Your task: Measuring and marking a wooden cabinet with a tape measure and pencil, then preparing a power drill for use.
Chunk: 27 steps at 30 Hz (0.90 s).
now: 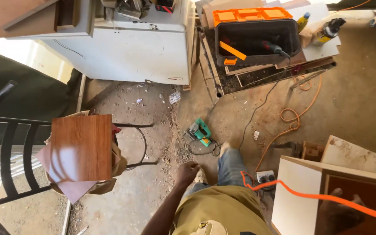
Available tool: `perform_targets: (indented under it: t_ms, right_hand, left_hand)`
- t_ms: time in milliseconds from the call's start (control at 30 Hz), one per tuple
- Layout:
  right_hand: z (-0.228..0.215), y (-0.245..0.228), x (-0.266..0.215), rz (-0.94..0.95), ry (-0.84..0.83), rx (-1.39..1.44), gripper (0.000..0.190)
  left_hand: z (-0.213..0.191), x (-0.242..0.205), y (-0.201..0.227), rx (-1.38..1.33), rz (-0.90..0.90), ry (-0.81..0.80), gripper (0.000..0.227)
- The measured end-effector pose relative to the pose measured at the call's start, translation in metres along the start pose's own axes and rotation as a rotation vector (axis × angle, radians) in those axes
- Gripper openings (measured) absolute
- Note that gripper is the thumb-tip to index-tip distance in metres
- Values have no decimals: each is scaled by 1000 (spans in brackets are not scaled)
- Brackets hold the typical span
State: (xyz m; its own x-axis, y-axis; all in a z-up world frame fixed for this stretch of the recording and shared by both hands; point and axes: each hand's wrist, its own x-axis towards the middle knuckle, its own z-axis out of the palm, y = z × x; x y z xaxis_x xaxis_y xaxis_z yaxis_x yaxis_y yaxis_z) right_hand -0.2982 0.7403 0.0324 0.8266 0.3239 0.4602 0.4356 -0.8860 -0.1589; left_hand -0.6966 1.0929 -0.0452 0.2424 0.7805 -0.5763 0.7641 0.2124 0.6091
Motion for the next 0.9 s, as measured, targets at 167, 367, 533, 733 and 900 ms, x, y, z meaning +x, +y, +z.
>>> perform_targets:
  t_ms: [167, 367, 533, 733, 900]
  right_hand:
    - [65, -184, 94, -74, 43, 365, 21]
    - [225, -357, 209, -273, -667, 486, 43]
    - [325, -439, 319, -421, -248, 395, 40]
    - [422, -442, 410, -299, -758, 26, 76]
    - [448, -447, 442, -403, -1011, -218, 89]
  left_hand:
    - [30, 56, 86, 2, 93, -23, 33]
    - [2, 143, 249, -131, 250, -47, 33]
    - [-8, 259, 348, -62, 248, 55, 36]
    - [-17, 353, 432, -309, -126, 101, 65]
    - [21, 403, 421, -162, -325, -22, 60]
